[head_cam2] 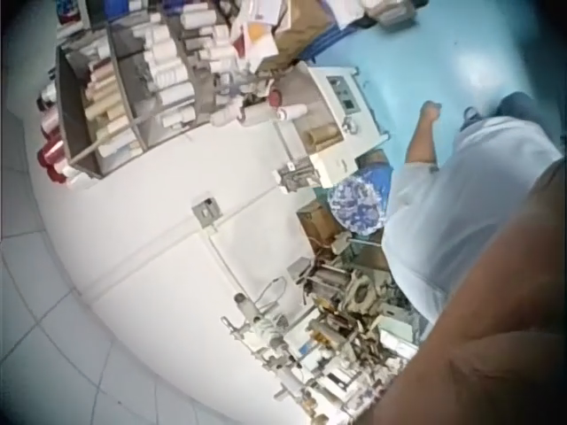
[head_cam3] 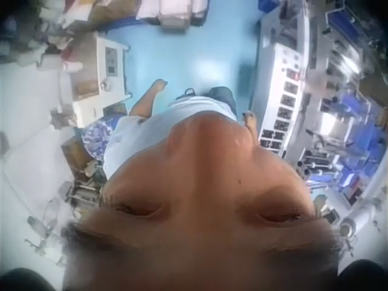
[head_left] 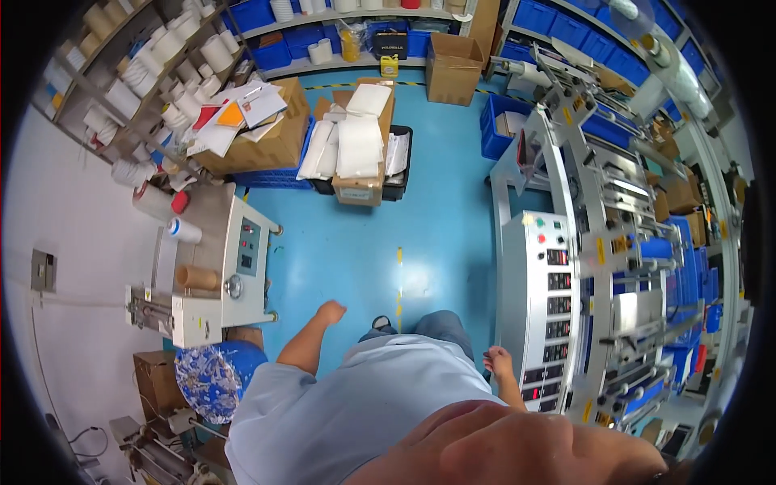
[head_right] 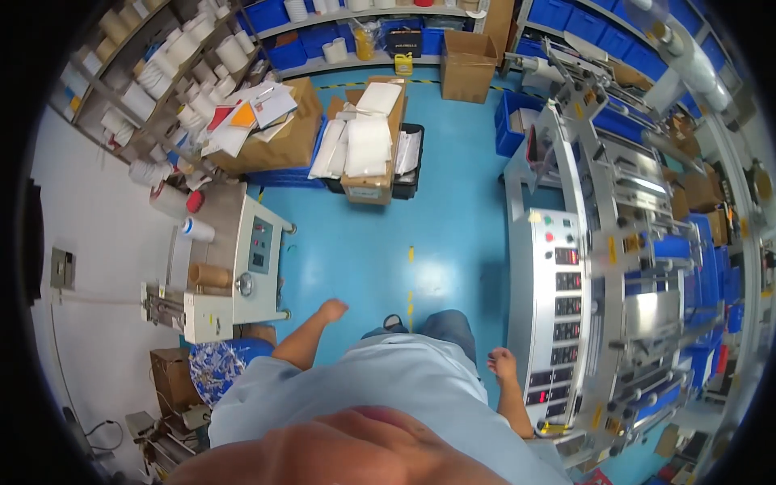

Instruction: Loading a roll of adhesive material onto a processing machine in an industrial setting.

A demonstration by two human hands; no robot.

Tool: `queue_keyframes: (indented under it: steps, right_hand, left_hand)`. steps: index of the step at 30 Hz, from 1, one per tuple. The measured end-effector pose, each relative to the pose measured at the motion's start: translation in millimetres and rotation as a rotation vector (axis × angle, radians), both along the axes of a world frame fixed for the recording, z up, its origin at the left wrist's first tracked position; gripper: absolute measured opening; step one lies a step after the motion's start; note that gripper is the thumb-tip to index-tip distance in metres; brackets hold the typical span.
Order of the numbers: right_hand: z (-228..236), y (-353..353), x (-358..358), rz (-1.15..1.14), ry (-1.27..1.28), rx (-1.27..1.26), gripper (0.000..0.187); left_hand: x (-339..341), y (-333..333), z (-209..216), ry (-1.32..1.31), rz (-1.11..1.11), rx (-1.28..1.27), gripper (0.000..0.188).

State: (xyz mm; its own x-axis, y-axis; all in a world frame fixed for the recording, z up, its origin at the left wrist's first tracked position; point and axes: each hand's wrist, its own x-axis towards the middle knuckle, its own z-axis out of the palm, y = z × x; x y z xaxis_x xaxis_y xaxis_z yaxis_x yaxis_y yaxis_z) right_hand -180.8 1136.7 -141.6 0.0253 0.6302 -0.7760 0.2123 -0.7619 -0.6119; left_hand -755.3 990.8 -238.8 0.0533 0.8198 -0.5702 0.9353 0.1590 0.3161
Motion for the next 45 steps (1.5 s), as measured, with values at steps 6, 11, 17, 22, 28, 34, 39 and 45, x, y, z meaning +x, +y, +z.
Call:
queue_keyframes:
  steps: [6, 11, 17, 22, 28, 34, 39, 45]
  right_hand:
    - [-7, 178, -72, -0.111, 0.077, 0.046, 0.010]
    - [14, 398, -151, 0.058, 0.147, 0.072, 0.014]
    - [88, 636, -277, 0.330, 0.217, 0.246, 0.026]
    - [86, 771, -381, 0.445, 0.270, 0.249, 0.024]
    - [53, 896, -448, 0.441, 0.184, 0.054, 0.025]
    - [34, 1024, -471, 0.248, 0.068, -0.003, 0.023]
    - [-30, 1127, -490, 0.400, 0.242, -0.203, 0.005]
    - [-65, 1288, -548, 1.359, -0.115, 0.541, 0.006]
  left_hand:
    - [-55, 272, 59, -0.113, 0.315, 0.248, 0.037]
    - [-55, 389, 81, -0.291, 0.495, 0.253, 0.039]
    - [-94, 453, 39, -0.225, 0.244, 0.182, 0.042]
    - [-139, 510, -18, -0.399, 0.803, -0.142, 0.033]
    - [-238, 685, -53, -0.087, 0.471, -0.182, 0.032]
    - [-324, 963, 83, -0.484, 0.811, 0.570, 0.034]
    - [-387, 1038, 75, -0.461, 0.921, 0.706, 0.029]
    - [-399, 974, -12, 0.003, 0.830, -0.180, 0.042]
